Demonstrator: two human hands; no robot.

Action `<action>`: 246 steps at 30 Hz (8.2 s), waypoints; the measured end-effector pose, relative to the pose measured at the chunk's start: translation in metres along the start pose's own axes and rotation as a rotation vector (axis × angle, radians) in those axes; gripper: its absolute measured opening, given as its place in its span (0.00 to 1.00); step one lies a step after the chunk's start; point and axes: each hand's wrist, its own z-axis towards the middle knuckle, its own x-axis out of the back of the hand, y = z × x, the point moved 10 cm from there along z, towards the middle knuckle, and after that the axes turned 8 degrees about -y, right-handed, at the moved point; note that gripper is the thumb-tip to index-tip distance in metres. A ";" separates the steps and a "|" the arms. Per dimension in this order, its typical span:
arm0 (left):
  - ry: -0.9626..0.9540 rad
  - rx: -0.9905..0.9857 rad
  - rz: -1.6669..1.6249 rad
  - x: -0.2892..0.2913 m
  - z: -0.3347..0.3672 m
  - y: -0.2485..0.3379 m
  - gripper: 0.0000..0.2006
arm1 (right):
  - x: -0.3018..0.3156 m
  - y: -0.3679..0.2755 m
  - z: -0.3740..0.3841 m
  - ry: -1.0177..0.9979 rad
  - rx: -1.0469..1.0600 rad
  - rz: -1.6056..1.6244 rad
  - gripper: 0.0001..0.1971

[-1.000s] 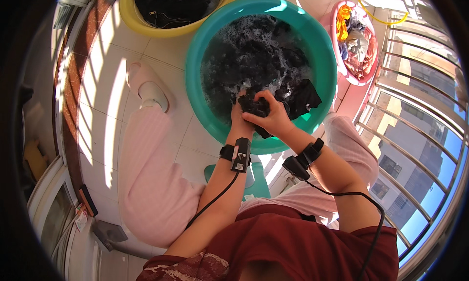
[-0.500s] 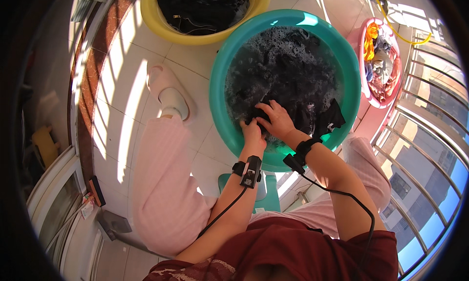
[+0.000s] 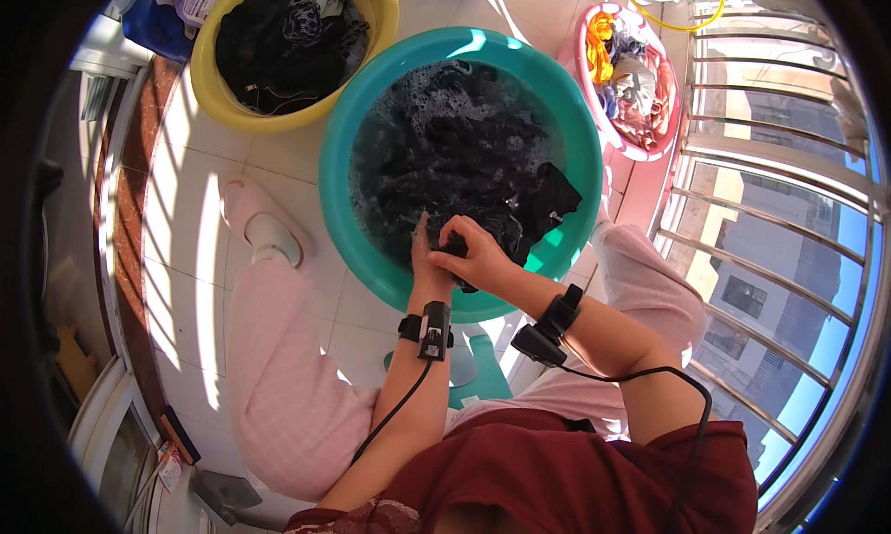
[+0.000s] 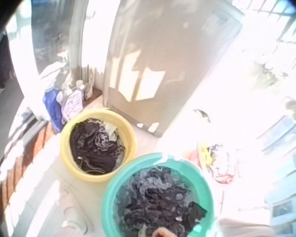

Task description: The person hand-washes dark garments in a teal basin filled with soapy water on a balcony. They repeatedly submerge, agitate, and wring the clothes, then transfer them to a yellow basin.

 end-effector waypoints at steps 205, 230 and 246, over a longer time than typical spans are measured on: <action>-0.297 -0.053 0.503 -0.188 -0.110 0.033 0.19 | 0.118 -0.120 -0.111 0.688 0.529 -0.009 0.13; -0.378 0.078 0.833 -0.217 -0.139 0.050 0.16 | 0.144 -0.054 -0.078 0.647 0.393 0.296 0.19; -0.201 -0.229 0.842 -0.200 -0.102 0.078 0.19 | 0.072 -0.137 -0.137 0.464 0.696 -0.055 0.14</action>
